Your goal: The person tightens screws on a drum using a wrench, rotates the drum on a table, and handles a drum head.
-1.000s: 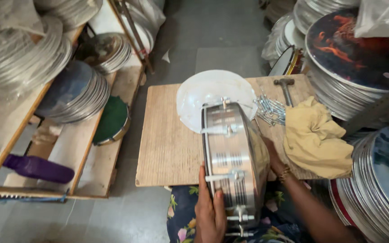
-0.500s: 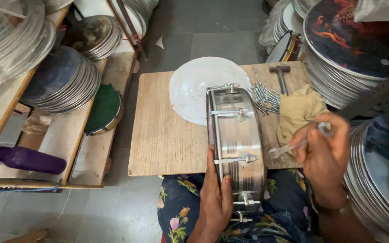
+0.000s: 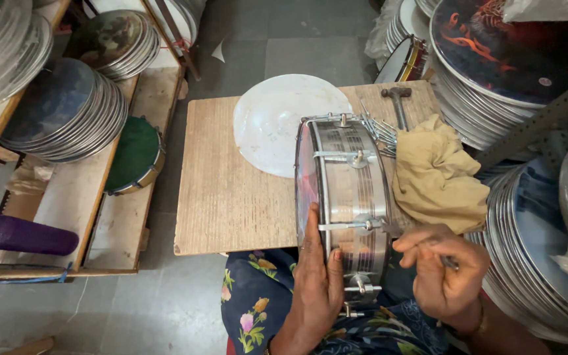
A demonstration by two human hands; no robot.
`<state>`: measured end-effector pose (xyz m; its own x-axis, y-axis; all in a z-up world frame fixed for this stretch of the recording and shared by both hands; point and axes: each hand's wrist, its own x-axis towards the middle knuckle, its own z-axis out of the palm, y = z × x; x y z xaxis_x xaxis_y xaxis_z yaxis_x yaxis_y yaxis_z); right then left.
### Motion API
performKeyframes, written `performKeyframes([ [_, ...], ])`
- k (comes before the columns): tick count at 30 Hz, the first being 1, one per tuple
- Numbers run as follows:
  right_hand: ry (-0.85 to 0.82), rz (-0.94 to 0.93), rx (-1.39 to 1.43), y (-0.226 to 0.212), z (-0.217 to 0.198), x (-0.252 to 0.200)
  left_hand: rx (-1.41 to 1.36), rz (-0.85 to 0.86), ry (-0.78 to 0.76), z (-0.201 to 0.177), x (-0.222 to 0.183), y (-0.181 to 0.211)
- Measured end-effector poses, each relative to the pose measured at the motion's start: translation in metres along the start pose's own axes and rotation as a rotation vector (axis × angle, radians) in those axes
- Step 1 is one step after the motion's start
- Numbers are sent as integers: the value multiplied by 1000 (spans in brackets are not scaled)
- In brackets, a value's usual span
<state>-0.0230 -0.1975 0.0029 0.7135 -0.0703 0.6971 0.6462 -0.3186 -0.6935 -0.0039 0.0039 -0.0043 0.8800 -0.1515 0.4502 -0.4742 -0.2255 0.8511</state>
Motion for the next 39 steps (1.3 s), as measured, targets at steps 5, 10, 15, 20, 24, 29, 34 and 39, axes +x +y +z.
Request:
performKeyframes([
  [5, 37, 51, 65, -5, -1, 0, -23, -4, -5, 1, 0, 0],
  [10, 31, 19, 58, 2, -3, -10, -33, -28, -39, 2, -3, -1],
  [15, -58, -9, 0, 8, -8, -15, -25, -25, -39, 5, -6, -4],
  [20, -41, 430, 210, -2, -17, 36, -27, 28, -118, 1, -14, -1],
  [24, -183, 888, 510, 12, -12, 91, -17, 44, -144, 1, -17, 2],
  [29, 57, 331, 371, -16, -17, 47, 2, 36, -117, -2, -17, 3],
  [34, -86, -79, 46, -7, -15, 2, -8, 31, -114, -2, -14, 1],
  [39, -110, -146, 65, -6, -9, -1, -13, -9, -113, -6, -16, 1],
])
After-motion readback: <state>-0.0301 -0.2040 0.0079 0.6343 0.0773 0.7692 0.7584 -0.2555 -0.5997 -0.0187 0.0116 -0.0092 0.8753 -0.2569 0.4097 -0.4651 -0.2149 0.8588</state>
